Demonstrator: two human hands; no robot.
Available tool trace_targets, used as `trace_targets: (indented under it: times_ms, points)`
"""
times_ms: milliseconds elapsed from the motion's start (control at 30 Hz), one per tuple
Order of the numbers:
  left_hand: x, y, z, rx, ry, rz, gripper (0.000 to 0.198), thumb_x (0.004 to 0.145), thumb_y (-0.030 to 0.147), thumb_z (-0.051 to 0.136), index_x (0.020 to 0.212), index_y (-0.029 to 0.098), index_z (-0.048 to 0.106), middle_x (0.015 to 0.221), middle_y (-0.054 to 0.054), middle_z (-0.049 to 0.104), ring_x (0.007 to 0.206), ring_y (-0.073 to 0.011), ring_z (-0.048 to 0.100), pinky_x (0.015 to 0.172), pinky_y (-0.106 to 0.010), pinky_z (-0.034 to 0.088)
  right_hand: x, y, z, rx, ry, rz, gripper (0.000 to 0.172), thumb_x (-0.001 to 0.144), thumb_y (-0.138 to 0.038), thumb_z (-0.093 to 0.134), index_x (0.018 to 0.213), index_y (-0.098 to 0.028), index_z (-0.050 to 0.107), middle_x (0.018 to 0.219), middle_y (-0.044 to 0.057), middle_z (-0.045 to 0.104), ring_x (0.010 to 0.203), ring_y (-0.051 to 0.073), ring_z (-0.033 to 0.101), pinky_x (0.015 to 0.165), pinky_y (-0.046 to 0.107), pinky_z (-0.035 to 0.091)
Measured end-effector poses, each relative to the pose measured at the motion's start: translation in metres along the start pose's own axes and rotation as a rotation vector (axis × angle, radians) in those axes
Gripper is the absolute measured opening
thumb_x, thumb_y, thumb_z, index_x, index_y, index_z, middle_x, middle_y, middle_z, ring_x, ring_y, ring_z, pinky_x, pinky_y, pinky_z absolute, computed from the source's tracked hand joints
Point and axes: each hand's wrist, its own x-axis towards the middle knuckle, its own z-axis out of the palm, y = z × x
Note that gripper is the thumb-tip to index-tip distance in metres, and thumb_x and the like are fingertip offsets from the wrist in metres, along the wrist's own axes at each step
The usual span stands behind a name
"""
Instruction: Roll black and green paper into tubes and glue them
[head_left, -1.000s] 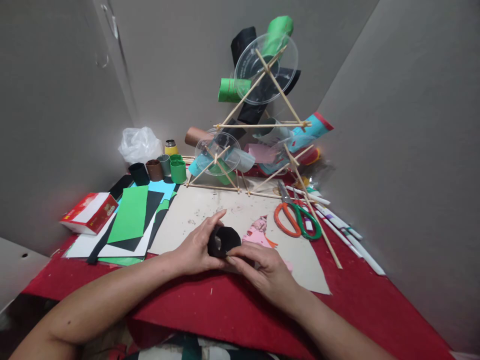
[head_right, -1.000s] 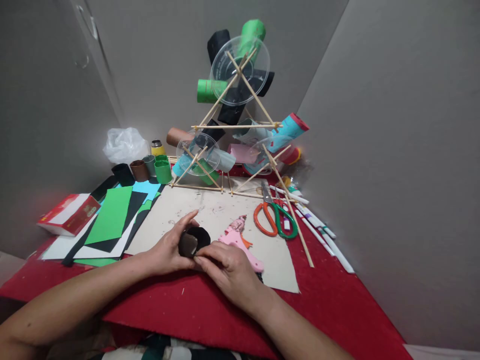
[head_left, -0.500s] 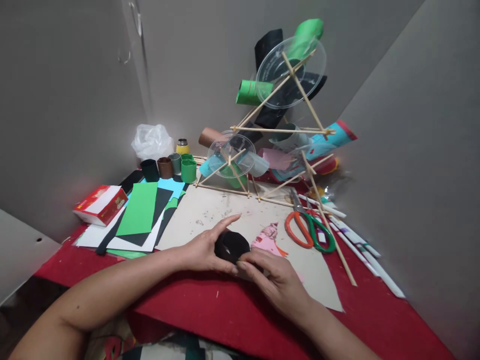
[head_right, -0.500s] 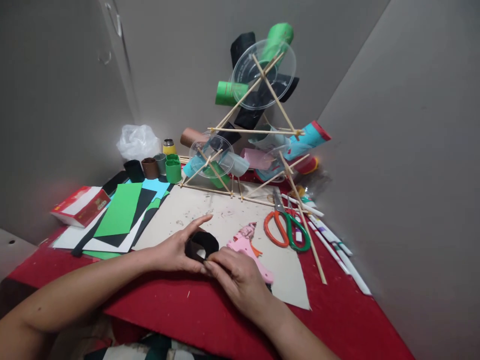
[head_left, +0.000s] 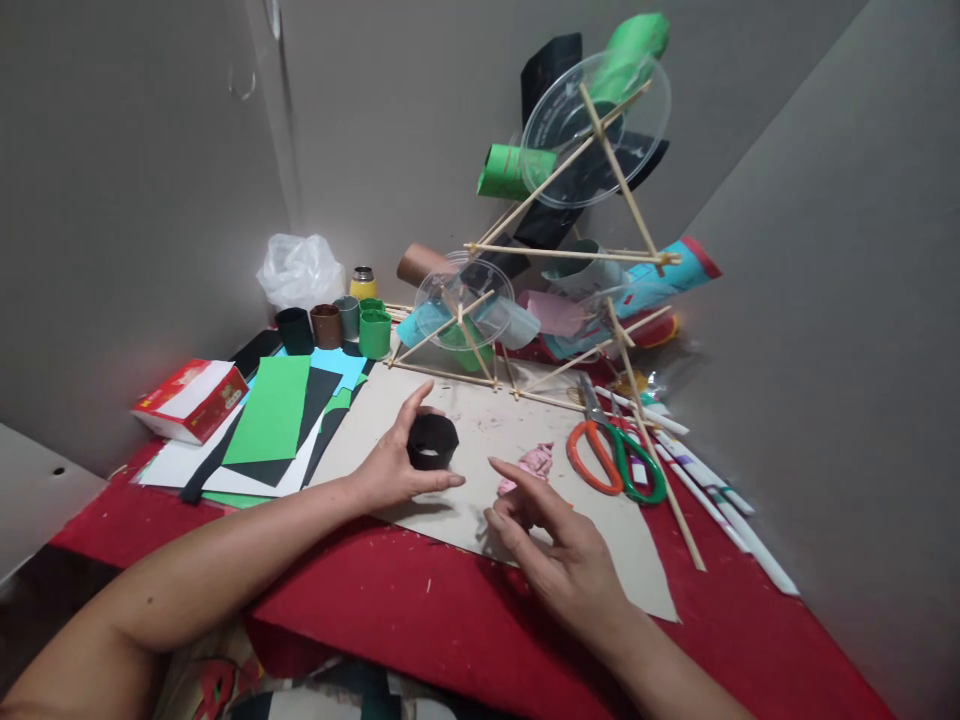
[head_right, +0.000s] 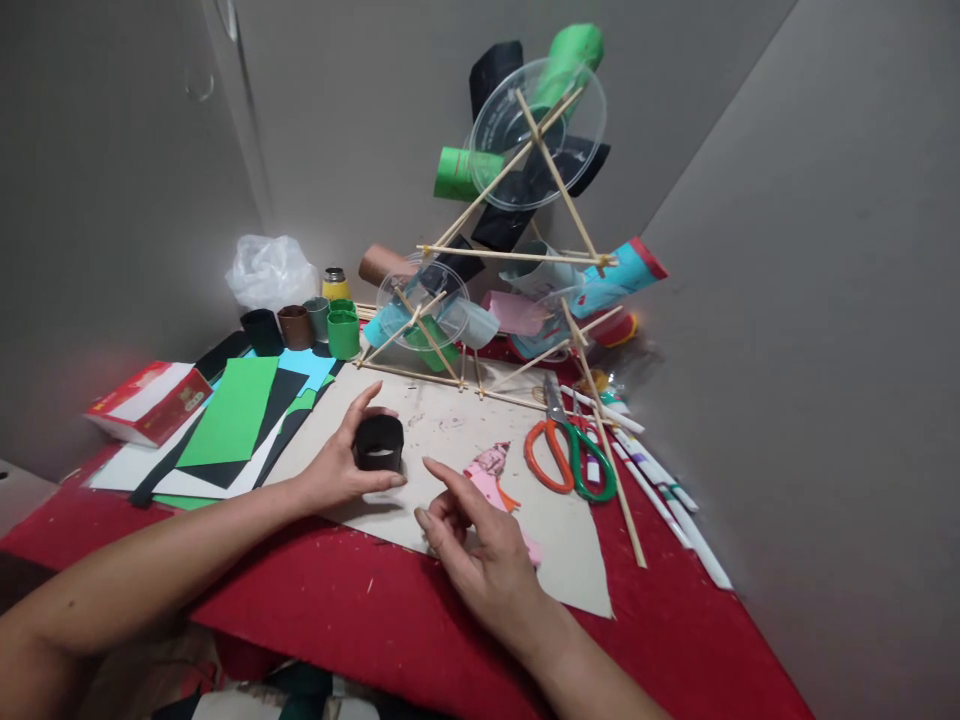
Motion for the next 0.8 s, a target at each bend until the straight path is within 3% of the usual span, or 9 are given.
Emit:
trace_targets:
  times_ms: [67, 133, 233, 333, 433, 600, 800]
  points:
    - [0.002, -0.002, -0.004, -0.002, 0.019, 0.037, 0.112, 0.065, 0.043, 0.083, 0.151, 0.027, 0.013, 0.138, -0.015, 0.046, 0.125, -0.0306, 0.048, 0.105, -0.047, 0.038, 0.0, -0.001, -0.001, -0.009, 0.01, -0.004, 0.037, 0.092, -0.027, 0.055, 0.128, -0.022, 0.053, 0.07, -0.002, 0.061, 0.059, 0.012, 0.058, 0.055, 0.022, 0.049]
    - [0.004, 0.002, -0.013, 0.018, 0.05, 0.114, 0.099, 0.074, 0.048, 0.075, 0.151, 0.029, 0.015, 0.146, -0.014, 0.04, 0.134, -0.0313, 0.039, 0.111, -0.049, 0.031, 0.0, -0.003, -0.001, -0.008, 0.032, -0.007, 0.036, 0.091, -0.026, 0.056, 0.128, -0.022, 0.054, 0.071, -0.002, 0.062, 0.06, 0.012, 0.058, 0.055, 0.021, 0.048]
    - [0.01, 0.025, -0.033, 0.109, 0.081, 0.292, 0.065, 0.095, 0.053, 0.041, 0.152, 0.032, 0.018, 0.155, -0.008, 0.03, 0.142, -0.0273, 0.029, 0.117, -0.048, 0.019, 0.001, -0.005, -0.002, -0.002, 0.059, -0.017, 0.035, 0.092, -0.025, 0.056, 0.127, -0.022, 0.055, 0.072, -0.002, 0.062, 0.06, 0.012, 0.058, 0.054, 0.02, 0.048]
    - [0.019, 0.056, -0.045, 0.378, -0.076, 0.426, 0.061, 0.098, 0.054, 0.027, 0.152, 0.028, 0.02, 0.158, -0.006, 0.025, 0.145, -0.0249, 0.02, 0.118, -0.045, 0.013, 0.001, -0.005, -0.002, -0.013, 0.046, -0.042, 0.033, 0.092, -0.025, 0.055, 0.125, -0.02, 0.056, 0.072, -0.001, 0.062, 0.06, 0.012, 0.058, 0.055, 0.021, 0.048]
    - [0.024, 0.071, -0.038, 0.68, -0.286, 0.411, 0.07, 0.092, 0.058, 0.043, 0.15, 0.022, 0.027, 0.157, -0.01, 0.029, 0.146, -0.027, 0.018, 0.118, -0.047, 0.007, 0.0, -0.003, -0.002, -0.037, 0.044, -0.069, 0.031, 0.092, -0.026, 0.055, 0.122, -0.019, 0.059, 0.072, 0.0, 0.064, 0.062, 0.013, 0.06, 0.058, 0.022, 0.049]
    - [0.019, 0.051, -0.015, 0.834, -0.387, 0.342, 0.076, 0.089, 0.06, 0.049, 0.147, 0.014, 0.032, 0.153, -0.018, 0.033, 0.144, -0.0293, 0.025, 0.117, -0.045, 0.01, 0.001, -0.003, -0.004, -0.065, 0.076, -0.096, 0.027, 0.091, -0.026, 0.057, 0.117, -0.02, 0.062, 0.075, 0.001, 0.066, 0.065, 0.014, 0.062, 0.062, 0.023, 0.051]
    - [0.015, 0.042, -0.014, 0.947, -0.385, 0.317, 0.08, 0.088, 0.066, 0.042, 0.146, 0.012, 0.035, 0.15, -0.02, 0.037, 0.14, -0.035, 0.031, 0.116, -0.048, 0.014, 0.001, 0.0, -0.003, -0.082, 0.025, -0.125, 0.025, 0.092, -0.023, 0.057, 0.115, -0.018, 0.063, 0.076, 0.001, 0.067, 0.063, 0.013, 0.063, 0.061, 0.023, 0.051]
